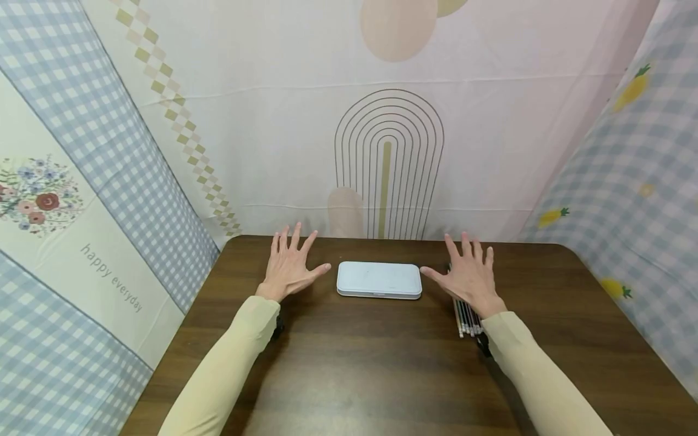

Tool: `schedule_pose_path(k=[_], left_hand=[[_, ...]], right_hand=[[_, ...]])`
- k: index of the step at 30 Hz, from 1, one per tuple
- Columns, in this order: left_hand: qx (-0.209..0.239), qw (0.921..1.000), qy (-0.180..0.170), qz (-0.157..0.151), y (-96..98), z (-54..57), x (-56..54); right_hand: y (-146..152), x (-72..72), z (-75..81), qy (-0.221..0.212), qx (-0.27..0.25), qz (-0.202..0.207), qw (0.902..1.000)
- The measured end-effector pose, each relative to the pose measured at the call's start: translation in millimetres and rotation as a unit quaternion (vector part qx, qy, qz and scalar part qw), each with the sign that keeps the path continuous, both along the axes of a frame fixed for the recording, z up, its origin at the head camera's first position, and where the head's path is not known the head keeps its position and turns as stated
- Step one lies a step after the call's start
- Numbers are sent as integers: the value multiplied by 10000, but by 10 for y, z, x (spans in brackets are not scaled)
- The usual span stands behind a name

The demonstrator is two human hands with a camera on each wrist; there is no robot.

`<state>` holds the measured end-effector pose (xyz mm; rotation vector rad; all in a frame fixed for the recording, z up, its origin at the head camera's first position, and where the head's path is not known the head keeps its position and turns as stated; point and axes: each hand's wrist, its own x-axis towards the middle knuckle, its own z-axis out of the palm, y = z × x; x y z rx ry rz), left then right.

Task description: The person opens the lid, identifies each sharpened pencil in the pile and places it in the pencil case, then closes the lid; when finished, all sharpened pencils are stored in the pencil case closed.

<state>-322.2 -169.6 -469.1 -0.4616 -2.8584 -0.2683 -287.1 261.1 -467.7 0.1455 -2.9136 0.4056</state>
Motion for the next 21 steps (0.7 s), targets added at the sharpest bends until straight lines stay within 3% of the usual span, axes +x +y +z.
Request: schedule_pose_path(k=[3, 7, 10, 14, 18, 21], left_hand=[[242, 9997, 34, -69, 15, 8, 3], [1019, 9944, -253, -123, 52, 23, 17], [1742, 9820, -723, -113, 93, 41, 41], [2490, 9592, -1321, -231, 168, 54, 56], [2863, 9409, -1762, -418, 238, 51, 67], [2869, 9362, -1970, -495, 289, 24, 75]], right_hand=[[-45, 15, 19, 227, -186, 53, 9996], [-131, 39, 45, 510, -384, 217, 9977], [-221, 60, 68, 651, -559, 440, 9953], [-363, 106, 131, 702, -782, 799, 9912], [-512, 152, 161, 711, -944, 1211, 9856], [-599, 157, 116, 857, -1008, 1593, 9783]])
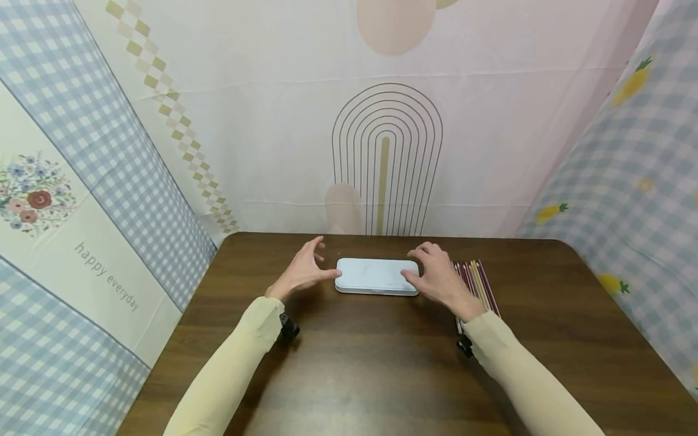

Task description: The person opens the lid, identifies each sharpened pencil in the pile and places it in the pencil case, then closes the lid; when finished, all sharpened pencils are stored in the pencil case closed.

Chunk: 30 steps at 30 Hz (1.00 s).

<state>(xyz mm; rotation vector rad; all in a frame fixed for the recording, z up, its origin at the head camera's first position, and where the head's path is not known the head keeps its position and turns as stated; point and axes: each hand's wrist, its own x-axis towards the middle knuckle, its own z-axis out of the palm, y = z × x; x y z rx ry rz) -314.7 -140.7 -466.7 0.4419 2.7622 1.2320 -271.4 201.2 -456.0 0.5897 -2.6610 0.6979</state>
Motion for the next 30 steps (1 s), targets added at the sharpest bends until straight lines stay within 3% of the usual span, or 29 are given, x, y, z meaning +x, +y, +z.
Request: schedule_pose_path(k=[4, 10, 17, 23, 30], left_hand=[[-188, 9996, -25, -206, 79, -66, -9], [-640, 9954, 51, -706, 212, -180, -26], [-703, 9951, 37, -696, 265, -231, -72], [-856, 9935, -39, -745, 257, -293, -99], [-1028, 9916, 97, -776, 253, -352, -131]], right_hand=[[-96, -18, -77, 109, 82, 373, 9992], [-203, -28, -205, 16, 486, 595, 9970], [-312, -55, -284, -270, 791, 716, 9939], [-368, -52, -321, -596, 947, 563, 9921], [-439, -79, -342, -536, 1149, 383, 9912]])
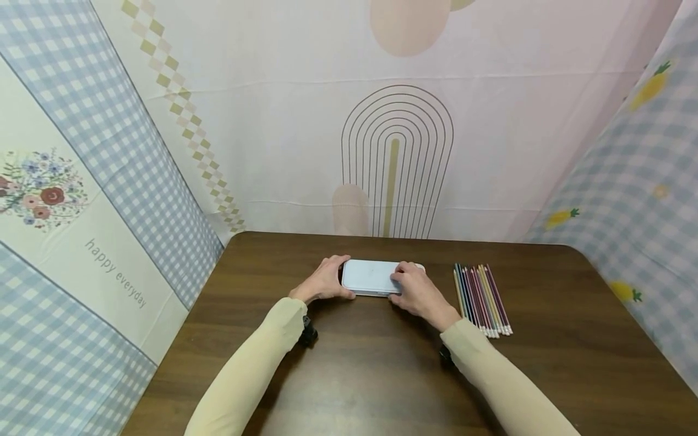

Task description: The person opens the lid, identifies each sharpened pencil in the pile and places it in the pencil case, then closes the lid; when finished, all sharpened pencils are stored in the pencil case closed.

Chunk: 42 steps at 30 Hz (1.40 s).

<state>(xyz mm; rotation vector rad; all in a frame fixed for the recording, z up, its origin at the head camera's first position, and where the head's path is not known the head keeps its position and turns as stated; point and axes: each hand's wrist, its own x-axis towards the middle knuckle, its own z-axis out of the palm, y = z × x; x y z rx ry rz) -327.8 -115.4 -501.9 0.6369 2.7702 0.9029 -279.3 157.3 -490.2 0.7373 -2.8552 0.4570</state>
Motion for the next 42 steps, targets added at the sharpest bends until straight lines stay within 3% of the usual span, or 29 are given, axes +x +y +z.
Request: schedule_pose_path(k=[6, 14, 18, 24, 27, 30, 31, 37, 42], left_hand=[[-26, 9999, -36, 115, 24, -11, -10], [-148, 9998, -35, 148, 14, 1, 13], [-92, 9998, -61, 145, -7, -27, -27], [-91, 9998, 116, 150, -52, -331, -271], [-163, 9997, 150, 121, -38, -251, -222], [-82, 9999, 13, 129, -4, -69, -107], [-95, 9999, 89, 87, -4, -72, -107], [-5, 9995, 326, -10, -48, -372, -307], [-13, 9998, 198, 24, -45, -319, -290]], right_hand=[[-47, 18, 1, 249, 84, -65, 9996], [-122, 12, -42, 994, 452, 123, 9939], [-150, -4, -47, 1185, 496, 198, 9915], [-181, -29, -28, 1473, 717, 263, 9861], [-185, -30, -25, 1605, 887, 310, 9825], [-183, -24, -24, 1815, 1122, 371, 9763], [-182, -24, -26, 1900, 1184, 390, 9738], [-190, -39, -47, 2188, 1437, 484, 9639], [-210, -38, -43, 2158, 1596, 556, 9617]])
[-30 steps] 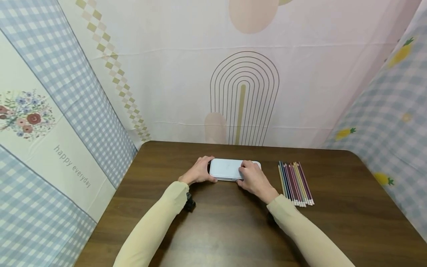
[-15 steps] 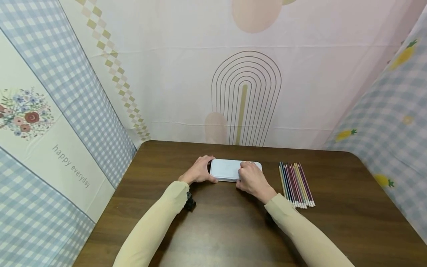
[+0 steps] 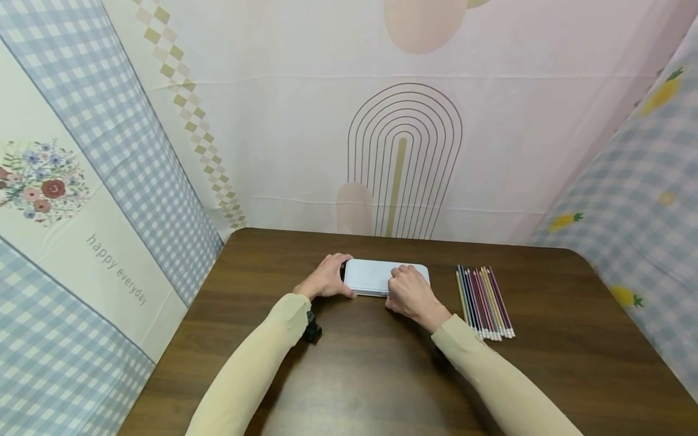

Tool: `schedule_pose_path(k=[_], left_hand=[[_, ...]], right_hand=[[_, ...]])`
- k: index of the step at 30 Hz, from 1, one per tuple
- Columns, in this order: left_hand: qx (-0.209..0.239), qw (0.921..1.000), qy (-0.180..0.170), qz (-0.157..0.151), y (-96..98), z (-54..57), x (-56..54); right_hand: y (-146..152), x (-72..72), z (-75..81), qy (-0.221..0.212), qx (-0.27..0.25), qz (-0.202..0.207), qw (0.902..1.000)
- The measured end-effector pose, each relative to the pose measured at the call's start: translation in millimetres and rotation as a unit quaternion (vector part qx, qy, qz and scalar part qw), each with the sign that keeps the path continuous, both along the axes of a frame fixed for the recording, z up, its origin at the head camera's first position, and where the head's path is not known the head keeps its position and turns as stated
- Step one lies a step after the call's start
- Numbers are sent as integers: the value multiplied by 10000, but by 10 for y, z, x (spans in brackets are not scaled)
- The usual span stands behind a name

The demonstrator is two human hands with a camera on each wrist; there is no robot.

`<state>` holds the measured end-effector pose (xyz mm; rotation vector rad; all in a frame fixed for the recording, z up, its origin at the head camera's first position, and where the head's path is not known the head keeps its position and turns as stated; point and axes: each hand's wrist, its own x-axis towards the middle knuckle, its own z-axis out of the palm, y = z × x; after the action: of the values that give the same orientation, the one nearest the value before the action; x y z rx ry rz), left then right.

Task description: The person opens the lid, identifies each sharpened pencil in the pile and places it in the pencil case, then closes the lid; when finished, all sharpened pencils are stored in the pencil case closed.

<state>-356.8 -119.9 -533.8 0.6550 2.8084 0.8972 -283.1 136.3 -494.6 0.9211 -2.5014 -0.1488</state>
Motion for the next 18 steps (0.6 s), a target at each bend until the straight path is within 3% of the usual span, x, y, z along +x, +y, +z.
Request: schedule_pose_path(k=[9, 13, 18], left_hand=[[-99, 9996, -259, 39, 64, 319, 176], [-221, 9994, -249, 131, 61, 325, 190], [-53, 9993, -354, 145, 53, 310, 175]], right_hand=[[32, -12, 51, -63, 17, 20, 10000], [45, -31, 89, -185, 28, 65, 9998], [85, -33, 142, -428, -137, 184, 9988]])
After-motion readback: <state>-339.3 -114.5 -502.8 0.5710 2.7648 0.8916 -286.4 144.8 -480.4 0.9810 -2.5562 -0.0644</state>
